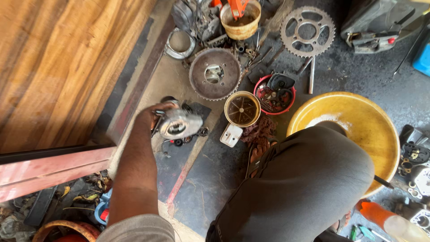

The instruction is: The person sits on the floor of a repair workshop and pours orange solvent from a plastic bottle over small engine components in a yellow basin. They then hold a red engine cover and scrub it with a brush, dipping it in the basin while cleaning other engine parts around it.

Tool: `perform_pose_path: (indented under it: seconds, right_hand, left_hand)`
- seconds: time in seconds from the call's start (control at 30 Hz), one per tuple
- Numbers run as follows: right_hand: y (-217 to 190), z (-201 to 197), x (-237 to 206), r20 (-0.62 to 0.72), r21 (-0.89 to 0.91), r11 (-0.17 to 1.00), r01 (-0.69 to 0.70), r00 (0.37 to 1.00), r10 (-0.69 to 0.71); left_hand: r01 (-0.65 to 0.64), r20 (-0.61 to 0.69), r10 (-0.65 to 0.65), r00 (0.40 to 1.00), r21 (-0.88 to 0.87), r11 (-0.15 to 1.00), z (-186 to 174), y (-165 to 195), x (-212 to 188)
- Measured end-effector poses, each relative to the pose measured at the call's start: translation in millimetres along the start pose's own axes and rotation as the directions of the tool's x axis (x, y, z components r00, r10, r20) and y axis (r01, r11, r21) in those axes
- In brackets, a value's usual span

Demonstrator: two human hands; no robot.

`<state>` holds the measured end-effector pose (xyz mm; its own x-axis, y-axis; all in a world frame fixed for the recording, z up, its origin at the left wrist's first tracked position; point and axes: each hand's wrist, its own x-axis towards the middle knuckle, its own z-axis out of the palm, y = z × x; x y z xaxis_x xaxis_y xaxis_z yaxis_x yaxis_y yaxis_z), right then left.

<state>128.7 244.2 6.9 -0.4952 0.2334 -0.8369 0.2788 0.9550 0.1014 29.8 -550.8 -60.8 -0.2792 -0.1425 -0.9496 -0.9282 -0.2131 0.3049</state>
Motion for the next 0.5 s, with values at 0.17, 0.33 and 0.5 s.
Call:
perform_pose_path:
  seconds: [0.17,0.33,0.5]
  right_hand:
    - [-10.3,5.2,8.0,0.015,0.008,1.0,-0.004,1.0,0.004]
    - [-19.5,0.8,16.4,0.023,-0.013,1.0,0.007,1.0,-0.007]
    - [-29.5,-4.8,23.3,0.016,-0.024,0.999,0.028,0.999,-0.028]
  left_hand:
    - [-0.138,-0.175,0.076,0.982,-0.376,0.916,-12.0,-50.2,2.4]
    - [-0.175,-0.208,0.071,0.976,-0.541,0.823,13.6,-93.5,11.8]
    - [-0.199,-0.254,0.062,0.965,-0.561,0.803,29.7,-100.7,10.3]
